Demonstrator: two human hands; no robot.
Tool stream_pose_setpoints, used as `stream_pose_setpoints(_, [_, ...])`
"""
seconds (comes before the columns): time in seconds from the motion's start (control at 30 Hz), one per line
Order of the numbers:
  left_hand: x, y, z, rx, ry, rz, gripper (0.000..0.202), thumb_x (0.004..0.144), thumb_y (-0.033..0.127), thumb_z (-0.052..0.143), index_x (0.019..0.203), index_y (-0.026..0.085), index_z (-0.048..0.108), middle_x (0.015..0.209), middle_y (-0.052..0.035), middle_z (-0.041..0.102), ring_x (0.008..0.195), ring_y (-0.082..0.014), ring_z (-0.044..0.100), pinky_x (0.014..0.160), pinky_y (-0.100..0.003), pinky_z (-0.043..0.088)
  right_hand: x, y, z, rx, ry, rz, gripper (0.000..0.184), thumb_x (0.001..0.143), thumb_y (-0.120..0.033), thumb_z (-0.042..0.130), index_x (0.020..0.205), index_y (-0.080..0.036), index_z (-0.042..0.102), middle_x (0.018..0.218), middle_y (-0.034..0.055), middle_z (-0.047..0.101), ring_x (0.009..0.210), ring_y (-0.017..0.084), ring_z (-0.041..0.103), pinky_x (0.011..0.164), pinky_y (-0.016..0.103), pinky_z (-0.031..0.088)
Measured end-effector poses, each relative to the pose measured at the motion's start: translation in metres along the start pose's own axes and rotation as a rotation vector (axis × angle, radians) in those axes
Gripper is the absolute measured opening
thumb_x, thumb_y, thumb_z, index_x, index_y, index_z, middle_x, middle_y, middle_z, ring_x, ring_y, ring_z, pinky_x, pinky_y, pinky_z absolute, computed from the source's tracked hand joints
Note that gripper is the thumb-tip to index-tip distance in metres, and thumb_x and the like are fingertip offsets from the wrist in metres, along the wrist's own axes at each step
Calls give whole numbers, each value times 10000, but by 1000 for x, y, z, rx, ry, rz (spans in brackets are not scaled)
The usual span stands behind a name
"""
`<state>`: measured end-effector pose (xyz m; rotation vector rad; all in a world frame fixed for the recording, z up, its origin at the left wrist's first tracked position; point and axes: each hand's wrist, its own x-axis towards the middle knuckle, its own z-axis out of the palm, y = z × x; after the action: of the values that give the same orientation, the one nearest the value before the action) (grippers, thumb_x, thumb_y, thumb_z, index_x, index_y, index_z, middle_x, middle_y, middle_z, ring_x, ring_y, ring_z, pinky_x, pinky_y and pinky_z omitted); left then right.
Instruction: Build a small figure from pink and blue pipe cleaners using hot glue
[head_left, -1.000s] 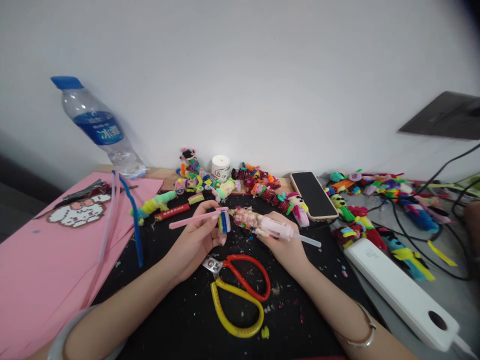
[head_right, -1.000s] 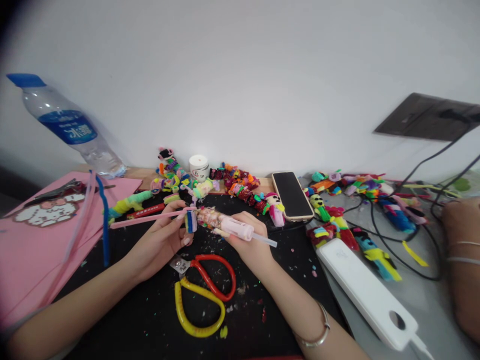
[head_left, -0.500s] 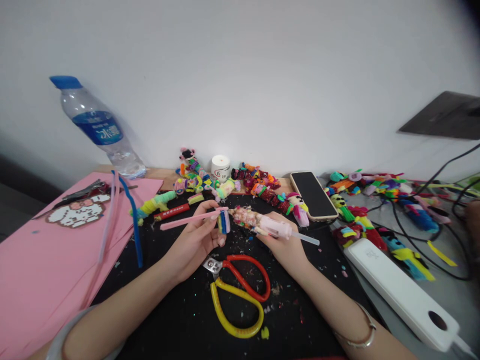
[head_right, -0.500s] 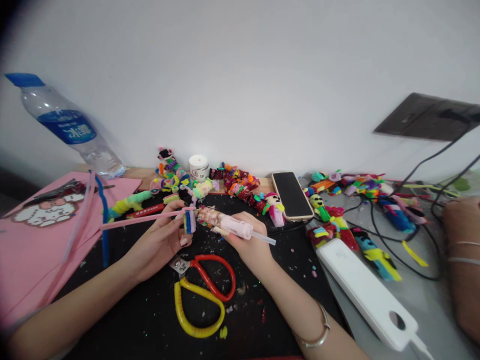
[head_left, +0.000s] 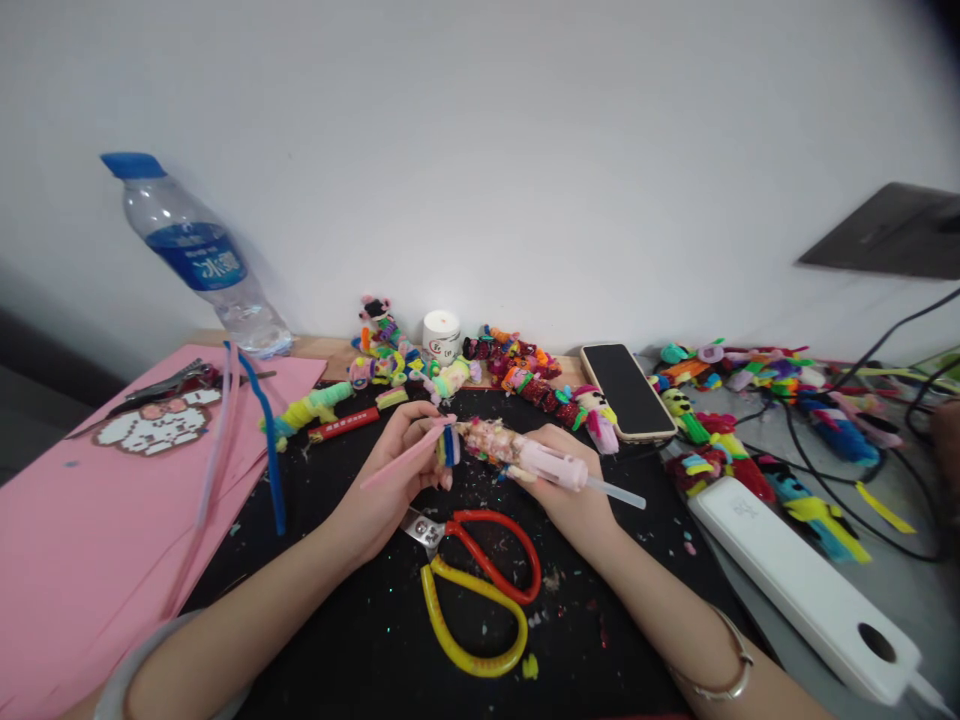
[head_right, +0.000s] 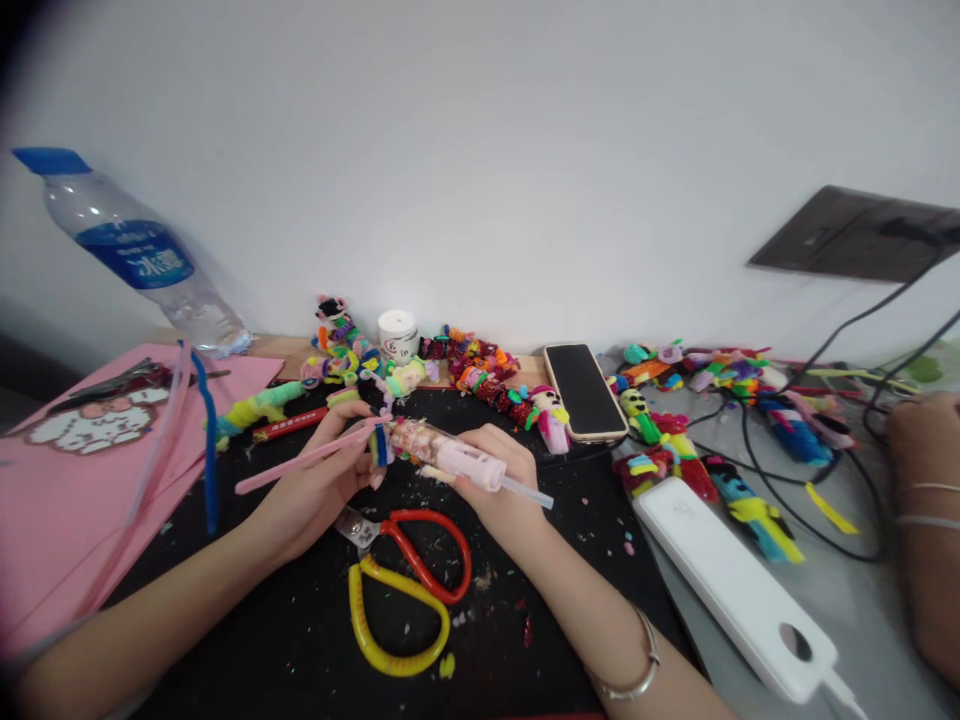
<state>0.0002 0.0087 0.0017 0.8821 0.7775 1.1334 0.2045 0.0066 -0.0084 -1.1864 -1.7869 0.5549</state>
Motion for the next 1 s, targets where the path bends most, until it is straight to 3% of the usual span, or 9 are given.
stream_pose_setpoints(0.23, [1, -3, -1, 63, 4, 9, 164, 860, 293, 560, 1003, 257, 488, 837, 34, 511, 579, -65, 509, 560, -206, 475, 3, -3, 1, -38, -1, -54, 95, 717, -238, 705, 765, -187, 640, 690, 0, 609, 590, 138, 543, 549, 255, 408])
stream_pose_setpoints(0.4, [0, -3, -1, 38, 12, 19, 169, 850, 291, 574, 1001, 255, 504, 833, 30, 533, 582, -74, 521, 554, -209, 471, 2, -1, 2, -72, -8, -36, 79, 708, -188, 689, 762, -190, 632, 701, 2, 615, 605, 144, 552, 567, 259, 418])
stream_pose_setpoints(1.0, [0, -2, -3, -56, 3, -4, 179, 858, 243, 565, 1017, 256, 485, 742, 25, 554, 584, -87, 523, 544, -193, 452, 0, 6, 5, 2, -12, 73, 112, 755, -279, 675, 780, -185, 620, 720, 16, 630, 633, 150, 556, 588, 262, 432])
